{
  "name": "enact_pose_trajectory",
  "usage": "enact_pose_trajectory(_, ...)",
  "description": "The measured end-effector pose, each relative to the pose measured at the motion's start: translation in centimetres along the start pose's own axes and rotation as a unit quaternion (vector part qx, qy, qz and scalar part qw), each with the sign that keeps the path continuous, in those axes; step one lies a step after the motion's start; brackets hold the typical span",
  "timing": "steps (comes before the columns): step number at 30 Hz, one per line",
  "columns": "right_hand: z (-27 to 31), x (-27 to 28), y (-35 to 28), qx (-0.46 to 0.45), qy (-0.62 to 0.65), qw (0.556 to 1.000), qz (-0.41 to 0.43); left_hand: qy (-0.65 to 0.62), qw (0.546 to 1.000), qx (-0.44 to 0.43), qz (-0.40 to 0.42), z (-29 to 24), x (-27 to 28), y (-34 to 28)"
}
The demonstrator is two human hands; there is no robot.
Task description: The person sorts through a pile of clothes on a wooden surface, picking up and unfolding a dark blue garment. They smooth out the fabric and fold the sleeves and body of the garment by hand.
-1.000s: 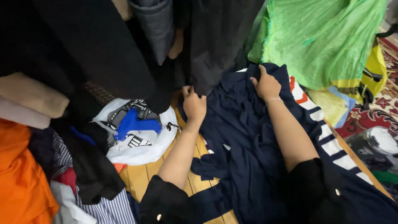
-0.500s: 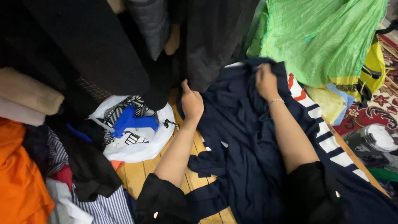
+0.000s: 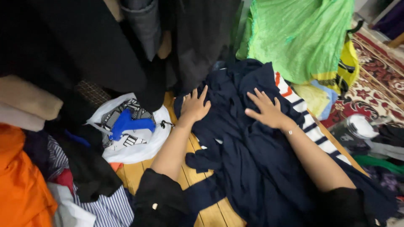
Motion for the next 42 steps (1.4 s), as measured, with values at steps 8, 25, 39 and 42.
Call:
enact_pose_trajectory(8, 7.5, -1.8, -11.4, 0.062, -0.023, 0.998, 0.006, -0.105, 0.907, -0.279, -0.297, -0.7, 1.3, -8.5)
enact_pose_trajectory(25, 10.5, -0.8, -19.0, 0.100, -0.040, 0.931, -0.347, -0.099, 0.908, -0.291, -0.286, 0.6, -1.0, -30.1)
enact_pose_trajectory(39, 5.3, -5.5, -17.0, 0.086, 0.415, 0.896, -0.131, -0.412, 0.905, -0.103, -0.020, -7.3, -9.1, -19.6)
enact_pose_trajectory(42, -4.2, -0.6, -15.6, 0.005, 0.414, 0.864, -0.286, -0.355, 0.924, -0.096, -0.106, -6.2, -6.7, -20.8)
Point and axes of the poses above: each hand's wrist, its own y-axis towards the middle knuckle, its own x-axis out of the back of the hand, z = x × y, the point moved 10 cm from there along y, towards the middle knuckle
